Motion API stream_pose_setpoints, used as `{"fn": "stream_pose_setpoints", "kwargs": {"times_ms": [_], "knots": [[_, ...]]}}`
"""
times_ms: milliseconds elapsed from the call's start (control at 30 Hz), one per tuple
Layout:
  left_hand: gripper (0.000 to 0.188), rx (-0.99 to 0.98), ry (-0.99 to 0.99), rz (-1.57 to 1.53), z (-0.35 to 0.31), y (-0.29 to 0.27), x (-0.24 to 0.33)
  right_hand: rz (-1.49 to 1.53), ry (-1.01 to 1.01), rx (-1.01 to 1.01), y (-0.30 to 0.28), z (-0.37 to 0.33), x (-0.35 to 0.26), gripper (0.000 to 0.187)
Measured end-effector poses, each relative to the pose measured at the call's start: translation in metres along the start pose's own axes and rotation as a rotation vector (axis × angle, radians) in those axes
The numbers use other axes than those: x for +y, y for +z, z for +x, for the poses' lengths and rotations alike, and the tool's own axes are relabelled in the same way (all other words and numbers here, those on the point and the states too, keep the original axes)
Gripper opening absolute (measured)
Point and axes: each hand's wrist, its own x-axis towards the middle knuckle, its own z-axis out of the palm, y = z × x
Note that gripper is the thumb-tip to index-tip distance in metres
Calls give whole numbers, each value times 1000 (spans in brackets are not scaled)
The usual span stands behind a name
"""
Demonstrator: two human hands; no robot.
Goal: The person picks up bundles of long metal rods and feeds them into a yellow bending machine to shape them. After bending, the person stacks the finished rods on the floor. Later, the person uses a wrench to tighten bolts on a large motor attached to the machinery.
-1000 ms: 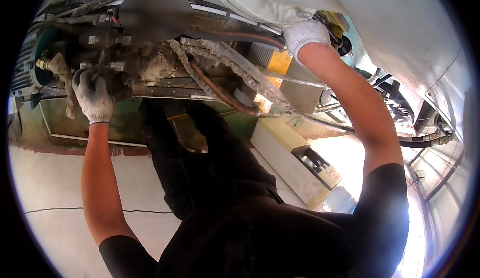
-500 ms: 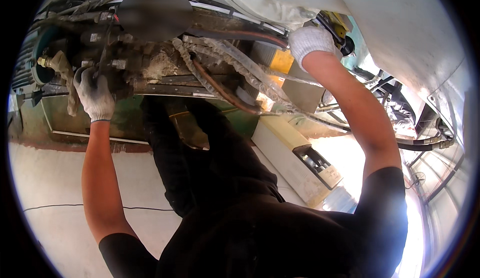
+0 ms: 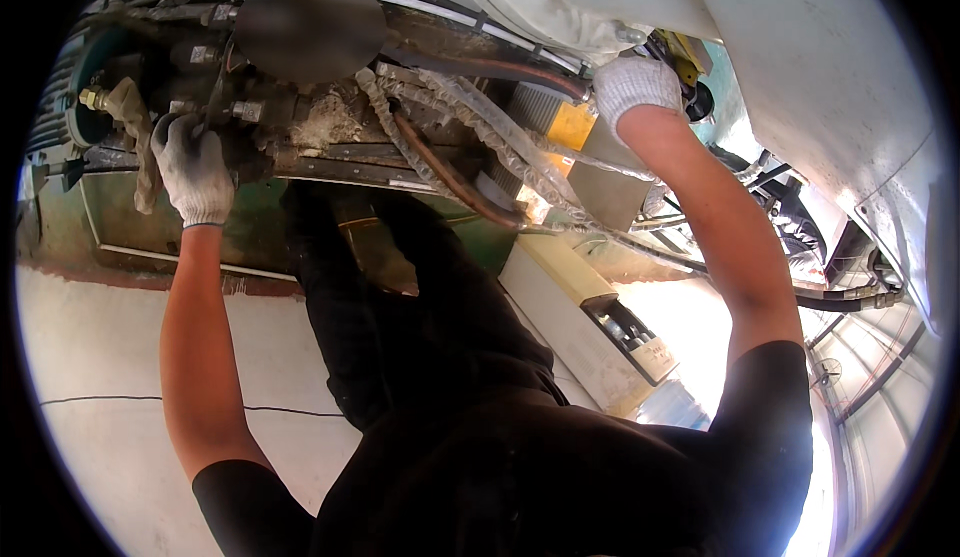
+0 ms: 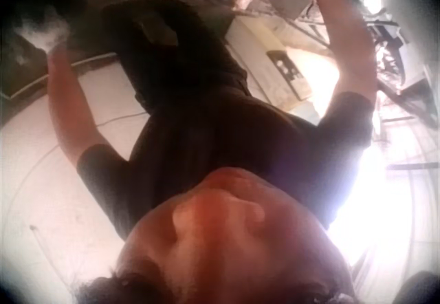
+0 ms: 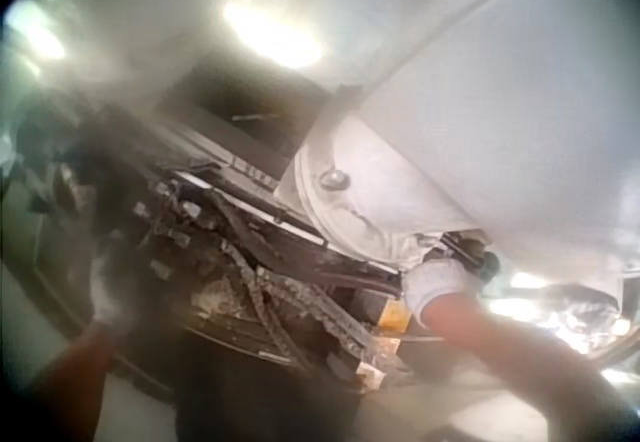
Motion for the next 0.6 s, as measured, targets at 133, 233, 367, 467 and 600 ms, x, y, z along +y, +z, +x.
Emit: {"fn": "stream_pose_setpoints", "kwargs": {"times_ms": [133,233,367,467,600], "knots": [[30,2,19,19,1,1,0,-36,-21,-42,-3,-5,1,28],[30,-4,30,57,2,1,1,11,14,-39,3,-8,5,29],[30,-4,2,72,0,2,4,68,29,62,30,-20,24,27],[30,9,-24,60,-3,1,3,183,87,120,81,-26,60,28],[30,7,5,75,-1,3,1,518,83,197,246,-5,77,25]]}}
